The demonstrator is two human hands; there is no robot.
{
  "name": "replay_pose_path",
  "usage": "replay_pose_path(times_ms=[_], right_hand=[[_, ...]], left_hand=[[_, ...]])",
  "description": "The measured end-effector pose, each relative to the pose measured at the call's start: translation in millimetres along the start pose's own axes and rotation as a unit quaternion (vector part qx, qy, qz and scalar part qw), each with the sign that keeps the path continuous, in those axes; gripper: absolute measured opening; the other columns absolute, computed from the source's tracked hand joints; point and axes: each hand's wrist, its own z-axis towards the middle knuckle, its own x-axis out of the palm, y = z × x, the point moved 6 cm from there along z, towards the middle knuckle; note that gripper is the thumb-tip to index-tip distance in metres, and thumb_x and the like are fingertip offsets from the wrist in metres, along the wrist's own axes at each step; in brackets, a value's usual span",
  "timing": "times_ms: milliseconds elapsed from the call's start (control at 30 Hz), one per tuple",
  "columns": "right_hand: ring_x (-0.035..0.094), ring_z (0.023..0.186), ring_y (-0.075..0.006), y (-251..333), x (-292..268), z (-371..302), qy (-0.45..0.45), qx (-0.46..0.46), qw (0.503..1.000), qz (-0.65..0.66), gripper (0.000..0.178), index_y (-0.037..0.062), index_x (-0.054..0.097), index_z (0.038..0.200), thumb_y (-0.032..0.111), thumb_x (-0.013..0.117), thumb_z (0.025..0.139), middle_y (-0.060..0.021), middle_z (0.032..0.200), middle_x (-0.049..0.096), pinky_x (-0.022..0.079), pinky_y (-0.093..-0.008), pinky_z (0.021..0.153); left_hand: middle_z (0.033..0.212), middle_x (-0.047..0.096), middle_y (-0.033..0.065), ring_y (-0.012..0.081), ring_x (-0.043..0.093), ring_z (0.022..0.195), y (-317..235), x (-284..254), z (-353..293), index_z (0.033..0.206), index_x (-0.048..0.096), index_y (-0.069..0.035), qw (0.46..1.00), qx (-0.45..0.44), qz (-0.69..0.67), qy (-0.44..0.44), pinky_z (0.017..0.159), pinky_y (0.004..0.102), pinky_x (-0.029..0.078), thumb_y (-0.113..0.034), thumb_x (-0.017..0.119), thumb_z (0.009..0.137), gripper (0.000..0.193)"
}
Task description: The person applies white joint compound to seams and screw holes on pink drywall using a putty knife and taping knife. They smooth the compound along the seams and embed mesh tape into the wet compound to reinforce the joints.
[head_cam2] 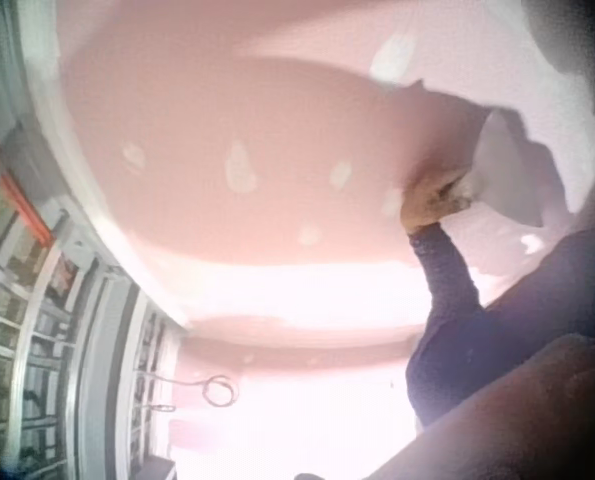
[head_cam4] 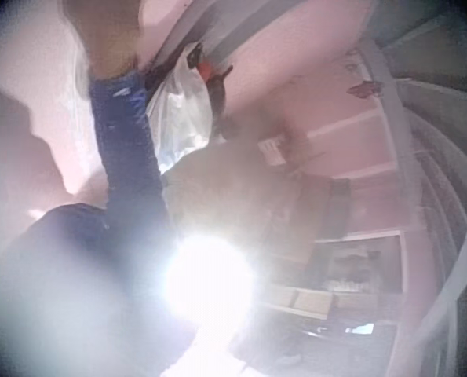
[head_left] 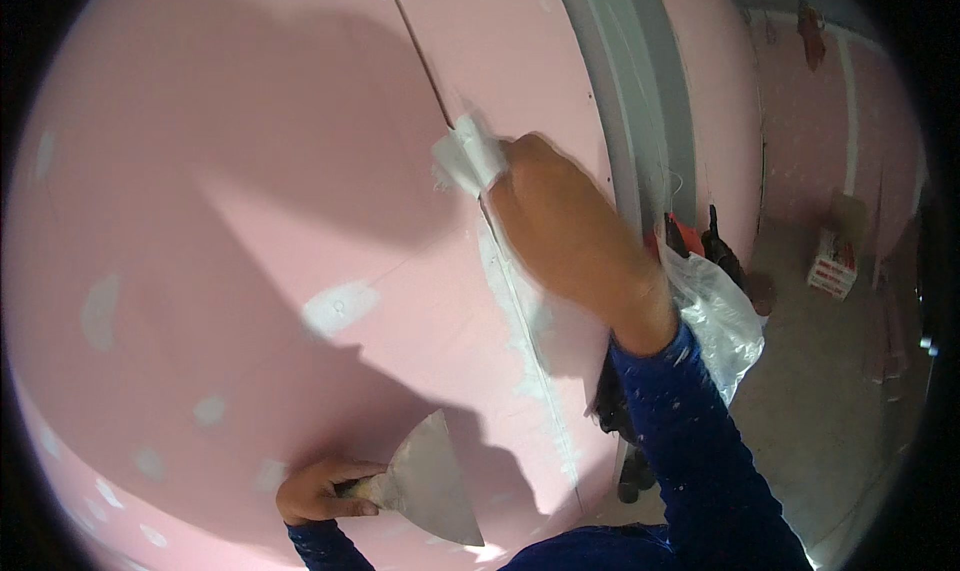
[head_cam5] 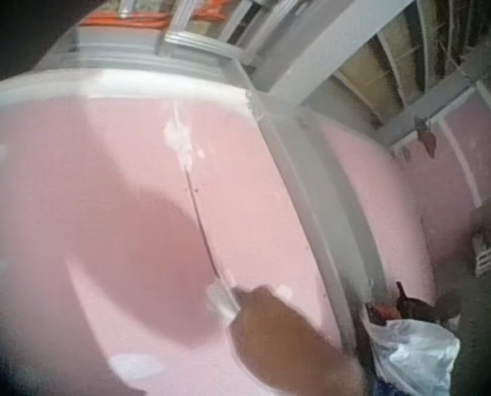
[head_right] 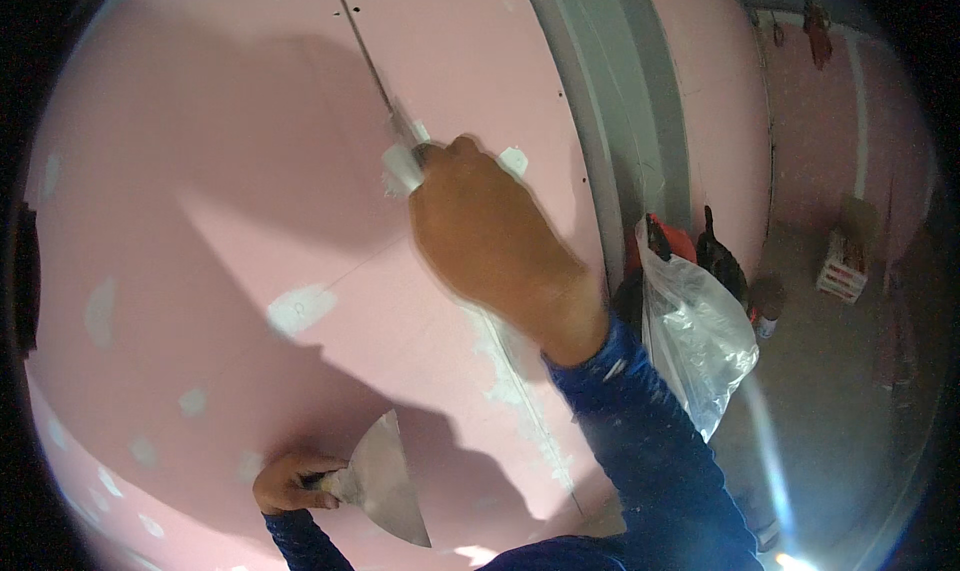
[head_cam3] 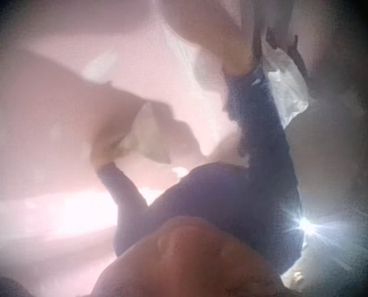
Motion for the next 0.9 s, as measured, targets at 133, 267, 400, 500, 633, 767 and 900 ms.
replay_pose_path(times_ms=[133, 267, 400, 500, 633, 767, 900], right_hand=[[0.066, 0.084, -0.0403, -29.6, 14.8, 19.1, 0.04, 0.144, 0.987, 0.05, 0.027, -0.0122, 0.061, 0.106, 0.011, 0.052, 0.095, -0.0296, 0.1, 0.062, 0.057, -0.0459, 0.08], [0.069, 0.09, -0.0306, 22.1, 42.7, 25.6, 0.002, 0.17, 0.985, 0.014, 0.028, -0.0109, 0.059, 0.107, 0.012, 0.059, 0.092, -0.0235, 0.102, 0.062, 0.062, -0.0372, 0.071], [0.068, 0.089, -0.0433, 37.2, 35.7, 9.0, 0.024, 0.125, 0.98, 0.151, 0.028, -0.011, 0.061, 0.113, 0.01, 0.053, 0.097, -0.0298, 0.099, 0.065, 0.056, -0.0474, 0.083], [0.066, 0.091, -0.0477, -1.7, 8.8, -6.5, 0.007, 0.158, 0.964, 0.216, 0.027, -0.012, 0.059, 0.105, 0.012, 0.049, 0.097, -0.0335, 0.095, 0.065, 0.053, -0.0491, 0.08], [0.066, 0.087, -0.0448, -8.4, 21.0, -2.6, -0.012, 0.193, 0.971, 0.144, 0.028, -0.0109, 0.059, 0.11, 0.014, 0.053, 0.097, -0.0304, 0.096, 0.064, 0.055, -0.0489, 0.08], [0.061, 0.106, -0.0398, 46.0, 66.4, 10.6, 0.054, 0.158, 0.984, -0.054, 0.048, -0.025, 0.049, 0.123, 0.006, 0.062, 0.088, -0.0359, 0.12, 0.053, 0.06, -0.0376, 0.084], [0.061, 0.102, -0.0382, 64.6, 52.1, -10.6, 0.051, 0.081, 0.994, 0.057, 0.048, -0.0246, 0.048, 0.127, 0.002, 0.06, 0.089, -0.0339, 0.113, 0.056, 0.059, -0.0388, 0.081]], left_hand=[[0.117, 0.07, 0.0173, 0.0191, 0.065, 0.103, 1.0, 0.1, -0.9, 0.131, 0.059, 0.009, 0.999, 0.01, 0.048, -0.015, 0.091, 0.0282, 0.049, -0.015, 0.083, 0.084, 0.057], [0.118, 0.07, 0.0179, 0.0193, 0.065, 0.102, 3.7, -1.2, -2.4, 0.132, 0.059, 0.008, 1.0, 0.018, 0.01, -0.019, 0.091, 0.0281, 0.049, -0.015, 0.083, 0.084, 0.059], [0.116, 0.07, 0.0172, 0.0198, 0.066, 0.1, 5.2, -2.2, -0.8, 0.132, 0.059, 0.009, 1.0, 0.017, 0.008, 0.008, 0.09, 0.029, 0.05, -0.014, 0.082, 0.084, 0.058], [0.115, 0.071, 0.0154, 0.0179, 0.066, 0.099, 2.8, -2.6, 0.1, 0.132, 0.057, 0.011, 0.997, 0.05, 0.051, 0.01, 0.086, 0.0297, 0.051, -0.011, 0.081, 0.085, 0.057], [0.115, 0.071, 0.0153, 0.0177, 0.066, 0.099, 5.4, -2.4, -2.1, 0.133, 0.057, 0.011, 0.999, 0.037, 0.04, -0.001, 0.088, 0.0292, 0.051, -0.012, 0.081, 0.085, 0.058], [0.11, 0.072, 0.0197, 0.0208, 0.068, 0.098, 8.0, -2.1, -3.9, 0.129, 0.061, 0.01, 0.997, 0.003, 0.075, 0.011, 0.087, 0.0301, 0.051, -0.016, 0.082, 0.085, 0.055], [0.11, 0.072, 0.0181, 0.0198, 0.067, 0.097, 3.5, -0.4, -1.8, 0.13, 0.061, 0.009, 0.999, 0.032, 0.036, 0.021, 0.087, 0.0297, 0.051, -0.014, 0.082, 0.086, 0.054]])
